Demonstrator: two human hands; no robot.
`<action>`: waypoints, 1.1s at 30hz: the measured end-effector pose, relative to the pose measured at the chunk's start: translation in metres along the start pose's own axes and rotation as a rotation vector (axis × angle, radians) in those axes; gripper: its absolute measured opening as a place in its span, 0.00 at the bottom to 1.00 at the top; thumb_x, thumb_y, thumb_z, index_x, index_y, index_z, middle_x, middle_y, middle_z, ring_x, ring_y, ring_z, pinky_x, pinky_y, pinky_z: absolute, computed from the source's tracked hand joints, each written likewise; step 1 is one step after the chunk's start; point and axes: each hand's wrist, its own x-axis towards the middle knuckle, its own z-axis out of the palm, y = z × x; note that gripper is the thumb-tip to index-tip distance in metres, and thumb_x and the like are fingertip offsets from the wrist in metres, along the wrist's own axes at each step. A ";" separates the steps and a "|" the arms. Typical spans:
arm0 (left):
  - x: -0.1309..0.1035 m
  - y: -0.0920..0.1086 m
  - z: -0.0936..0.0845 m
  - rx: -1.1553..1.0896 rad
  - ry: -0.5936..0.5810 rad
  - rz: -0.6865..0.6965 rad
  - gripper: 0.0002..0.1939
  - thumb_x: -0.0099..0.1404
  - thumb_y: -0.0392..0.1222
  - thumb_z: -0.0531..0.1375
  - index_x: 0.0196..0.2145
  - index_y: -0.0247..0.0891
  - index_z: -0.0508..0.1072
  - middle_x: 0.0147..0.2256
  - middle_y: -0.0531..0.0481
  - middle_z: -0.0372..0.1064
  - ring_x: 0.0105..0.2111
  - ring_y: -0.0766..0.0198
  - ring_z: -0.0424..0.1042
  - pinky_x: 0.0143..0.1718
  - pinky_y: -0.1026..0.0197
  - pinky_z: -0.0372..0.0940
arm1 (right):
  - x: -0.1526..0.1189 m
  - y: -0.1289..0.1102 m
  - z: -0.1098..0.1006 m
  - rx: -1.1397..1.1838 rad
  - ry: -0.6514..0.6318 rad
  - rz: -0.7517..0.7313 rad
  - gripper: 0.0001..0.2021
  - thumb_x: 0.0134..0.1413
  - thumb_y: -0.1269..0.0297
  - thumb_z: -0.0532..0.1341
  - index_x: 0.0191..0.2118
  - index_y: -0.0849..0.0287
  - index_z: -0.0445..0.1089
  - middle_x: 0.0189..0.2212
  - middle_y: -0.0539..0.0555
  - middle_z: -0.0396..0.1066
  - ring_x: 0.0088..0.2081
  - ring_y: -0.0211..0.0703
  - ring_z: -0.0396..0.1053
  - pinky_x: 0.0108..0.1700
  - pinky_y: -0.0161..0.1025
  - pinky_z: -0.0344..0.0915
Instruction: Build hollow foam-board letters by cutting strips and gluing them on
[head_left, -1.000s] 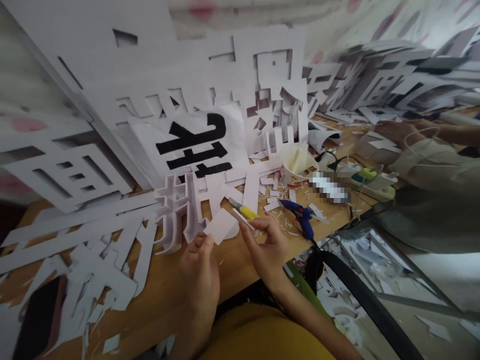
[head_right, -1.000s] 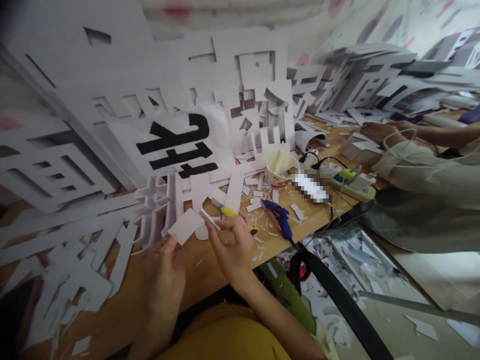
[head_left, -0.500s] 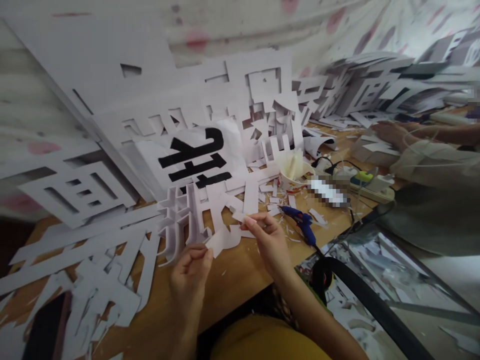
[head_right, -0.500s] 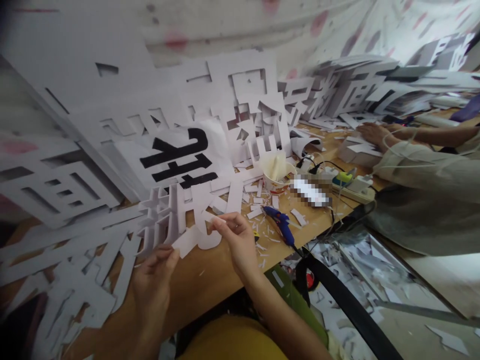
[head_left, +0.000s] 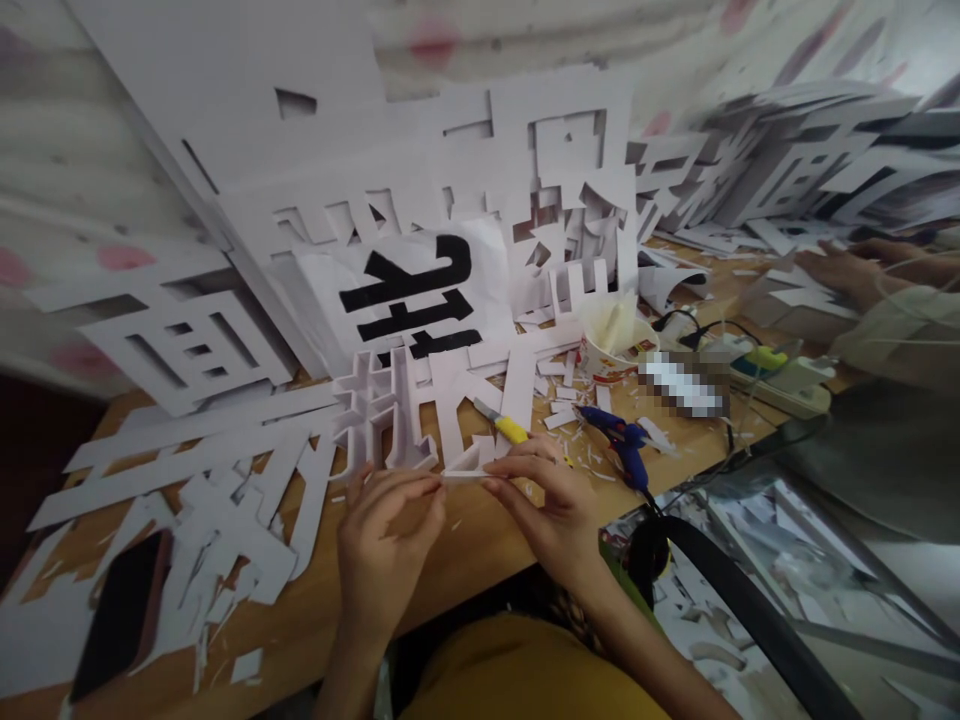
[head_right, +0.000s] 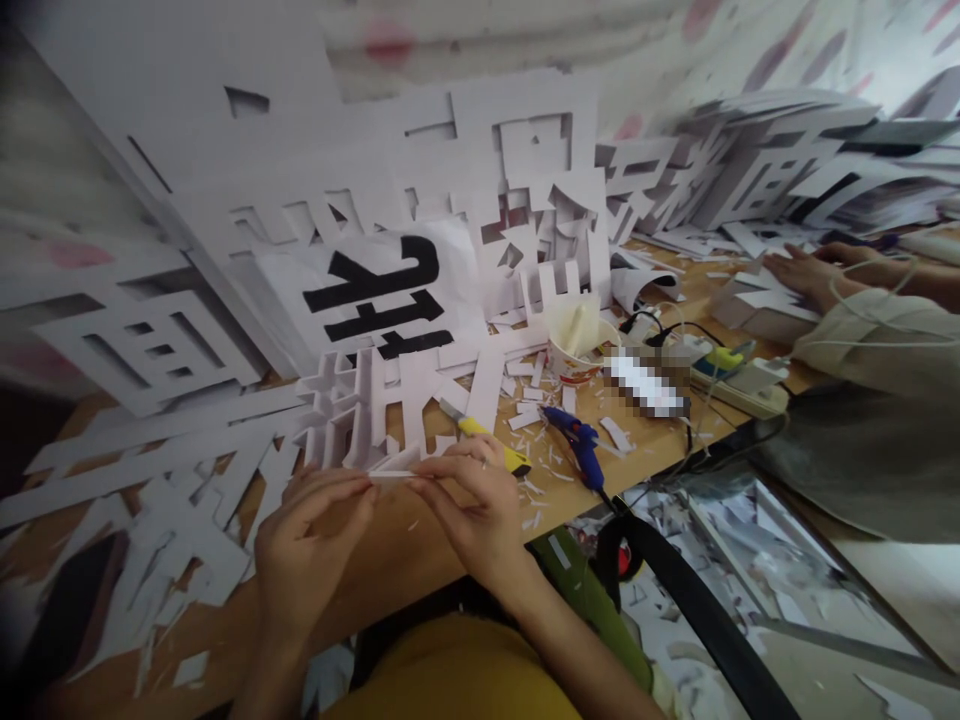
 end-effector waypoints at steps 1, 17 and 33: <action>0.000 0.001 0.000 0.006 0.002 0.005 0.04 0.64 0.35 0.63 0.32 0.43 0.75 0.32 0.55 0.78 0.32 0.63 0.77 0.55 0.48 0.62 | 0.000 0.000 0.000 -0.002 0.001 -0.002 0.04 0.58 0.69 0.68 0.38 0.52 0.76 0.30 0.49 0.72 0.35 0.43 0.69 0.44 0.46 0.63; 0.004 0.009 -0.003 0.118 0.047 0.146 0.06 0.62 0.31 0.64 0.33 0.41 0.75 0.33 0.53 0.78 0.35 0.63 0.76 0.61 0.44 0.55 | 0.000 -0.002 -0.001 -0.160 0.077 -0.059 0.05 0.57 0.70 0.68 0.37 0.52 0.75 0.28 0.46 0.72 0.31 0.40 0.70 0.55 0.54 0.56; 0.003 0.009 -0.005 0.143 0.042 0.168 0.06 0.61 0.31 0.65 0.33 0.41 0.74 0.32 0.51 0.78 0.34 0.60 0.77 0.62 0.41 0.53 | 0.001 0.000 0.001 -0.246 0.141 -0.054 0.06 0.56 0.70 0.68 0.36 0.49 0.75 0.26 0.45 0.74 0.30 0.42 0.71 0.57 0.54 0.55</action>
